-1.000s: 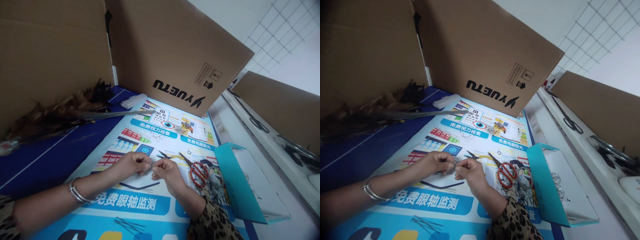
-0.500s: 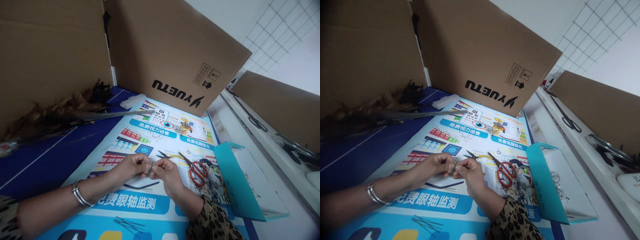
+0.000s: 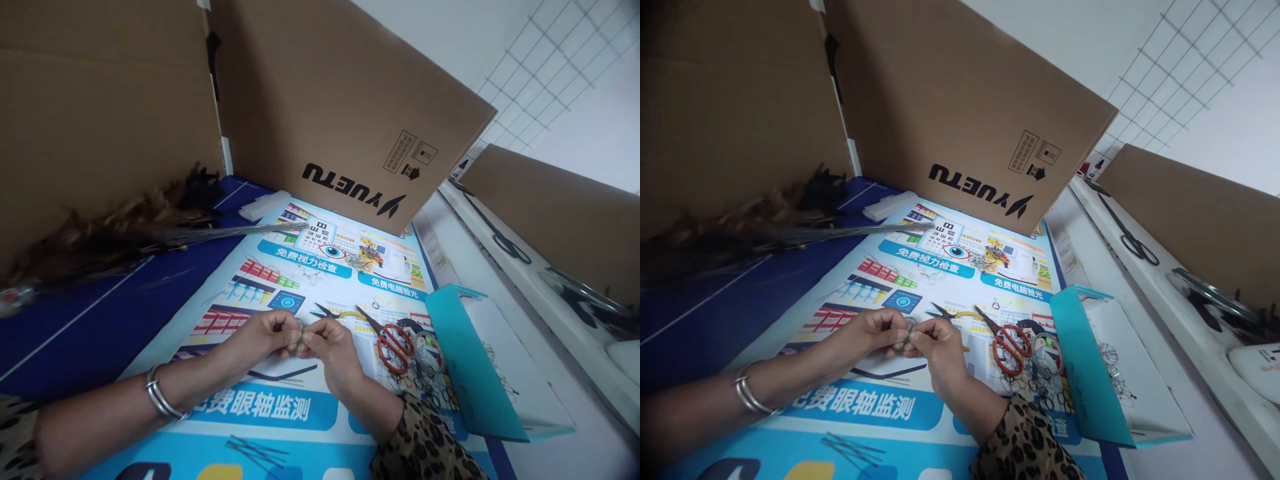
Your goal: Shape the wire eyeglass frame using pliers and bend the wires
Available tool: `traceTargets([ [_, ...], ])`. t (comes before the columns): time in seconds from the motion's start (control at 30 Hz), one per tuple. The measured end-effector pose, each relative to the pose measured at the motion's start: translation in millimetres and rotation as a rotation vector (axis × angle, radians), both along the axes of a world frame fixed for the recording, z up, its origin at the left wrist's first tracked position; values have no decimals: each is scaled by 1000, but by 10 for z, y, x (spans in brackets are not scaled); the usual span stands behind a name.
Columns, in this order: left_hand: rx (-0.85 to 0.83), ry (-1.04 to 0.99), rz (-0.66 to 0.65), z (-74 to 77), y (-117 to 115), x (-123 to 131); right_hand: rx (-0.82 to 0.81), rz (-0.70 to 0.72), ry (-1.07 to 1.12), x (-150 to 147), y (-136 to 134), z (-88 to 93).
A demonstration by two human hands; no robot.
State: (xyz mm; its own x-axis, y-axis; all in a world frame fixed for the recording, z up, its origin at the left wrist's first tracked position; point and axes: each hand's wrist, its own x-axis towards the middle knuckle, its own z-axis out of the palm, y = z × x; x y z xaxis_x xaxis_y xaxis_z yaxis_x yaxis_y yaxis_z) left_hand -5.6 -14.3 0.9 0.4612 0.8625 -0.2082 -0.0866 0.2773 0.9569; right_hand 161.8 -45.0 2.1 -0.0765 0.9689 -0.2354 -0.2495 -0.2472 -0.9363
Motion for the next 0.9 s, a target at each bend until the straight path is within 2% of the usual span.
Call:
traceTargets([
  [0.17, 7, -2, -30, -43, 18, -13, 0, 46, -28, 39, 23, -3],
  [0.3, 11, 4, -103, -85, 44, -29, -25, 100, -76, 77, 31, 3],
  [0.4, 102, 57, -106, -91, 75, -81, -43, 122, -141, 116, 40, 41],
  [0.53, 347, 311, 43, -70, 213, -323, -53, 234, -342, 234, 65, 139],
  [0.67, 583, 607, 188, -76, 493, -757, 42, 349, -705, 390, 81, 202],
  [0.73, 662, 815, 198, -86, 629, -974, 120, 386, -868, 440, 82, 208],
  [0.8, 686, 933, 192, -90, 722, -1133, 199, 394, -1017, 456, 72, 220],
  [0.9, 743, 1157, 124, -82, 770, -1229, 274, 437, -1203, 429, 37, 282],
])
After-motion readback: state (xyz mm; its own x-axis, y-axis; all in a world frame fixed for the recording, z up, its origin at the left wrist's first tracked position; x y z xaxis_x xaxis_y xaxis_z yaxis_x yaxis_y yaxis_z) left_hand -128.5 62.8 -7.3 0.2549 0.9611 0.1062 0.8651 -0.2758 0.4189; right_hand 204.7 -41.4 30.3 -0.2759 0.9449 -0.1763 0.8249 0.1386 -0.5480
